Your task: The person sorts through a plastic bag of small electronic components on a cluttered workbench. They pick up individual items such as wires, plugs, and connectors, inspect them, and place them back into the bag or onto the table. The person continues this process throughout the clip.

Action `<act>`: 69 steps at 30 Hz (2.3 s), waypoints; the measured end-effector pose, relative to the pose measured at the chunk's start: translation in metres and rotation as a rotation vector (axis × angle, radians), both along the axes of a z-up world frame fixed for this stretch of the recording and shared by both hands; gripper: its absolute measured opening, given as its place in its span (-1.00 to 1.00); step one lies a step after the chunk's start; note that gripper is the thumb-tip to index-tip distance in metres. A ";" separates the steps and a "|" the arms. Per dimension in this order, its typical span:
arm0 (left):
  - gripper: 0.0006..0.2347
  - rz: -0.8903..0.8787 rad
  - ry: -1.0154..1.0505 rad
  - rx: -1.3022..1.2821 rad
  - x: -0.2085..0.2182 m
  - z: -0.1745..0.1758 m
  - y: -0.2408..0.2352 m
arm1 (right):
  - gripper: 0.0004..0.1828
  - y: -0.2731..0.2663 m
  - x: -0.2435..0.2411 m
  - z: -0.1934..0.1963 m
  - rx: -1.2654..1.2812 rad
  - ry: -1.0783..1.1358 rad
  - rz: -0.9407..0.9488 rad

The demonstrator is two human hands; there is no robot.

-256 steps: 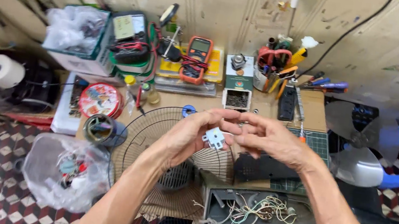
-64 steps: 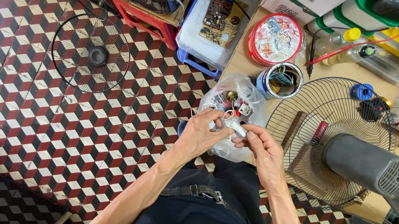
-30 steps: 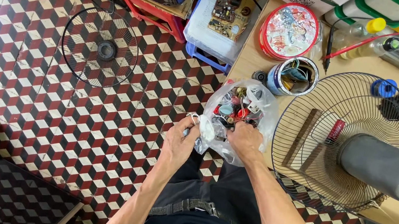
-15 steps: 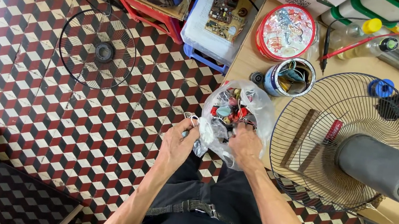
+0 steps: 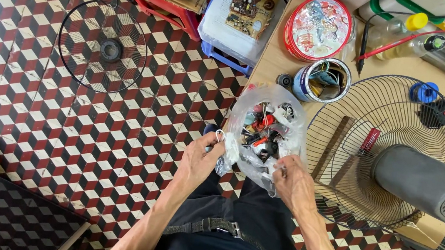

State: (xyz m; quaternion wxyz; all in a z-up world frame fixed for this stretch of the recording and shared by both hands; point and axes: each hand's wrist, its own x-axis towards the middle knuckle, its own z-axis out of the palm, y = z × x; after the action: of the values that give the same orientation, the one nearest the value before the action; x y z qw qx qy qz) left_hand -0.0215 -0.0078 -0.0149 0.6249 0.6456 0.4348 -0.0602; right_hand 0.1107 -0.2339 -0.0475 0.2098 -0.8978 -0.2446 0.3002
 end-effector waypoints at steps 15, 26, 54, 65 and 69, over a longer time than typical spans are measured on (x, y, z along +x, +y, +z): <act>-0.80 -0.094 -0.028 0.021 -0.008 0.015 -0.005 | -0.60 0.049 0.001 -0.087 -0.289 -0.044 0.368; -0.85 -0.364 -0.344 0.136 0.001 0.027 -0.043 | -0.62 0.001 -0.026 -0.094 -0.080 0.025 0.474; -0.86 -0.707 -0.340 0.516 -0.014 0.000 -0.017 | -0.74 0.039 0.001 -0.105 -0.334 0.149 0.297; -0.87 -0.636 -0.304 0.503 -0.014 0.009 -0.019 | -0.62 0.075 -0.009 -0.096 -0.288 0.151 -0.053; -0.87 -0.626 -0.328 0.511 -0.016 0.008 -0.022 | -0.53 0.084 -0.019 -0.125 -0.388 0.031 -0.001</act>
State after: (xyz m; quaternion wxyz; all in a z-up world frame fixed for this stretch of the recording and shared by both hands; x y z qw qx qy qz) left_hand -0.0376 -0.0297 -0.0067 0.4573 0.8814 0.1138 -0.0338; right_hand 0.0920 -0.1498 -0.1724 0.0367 -0.9168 -0.1785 0.3555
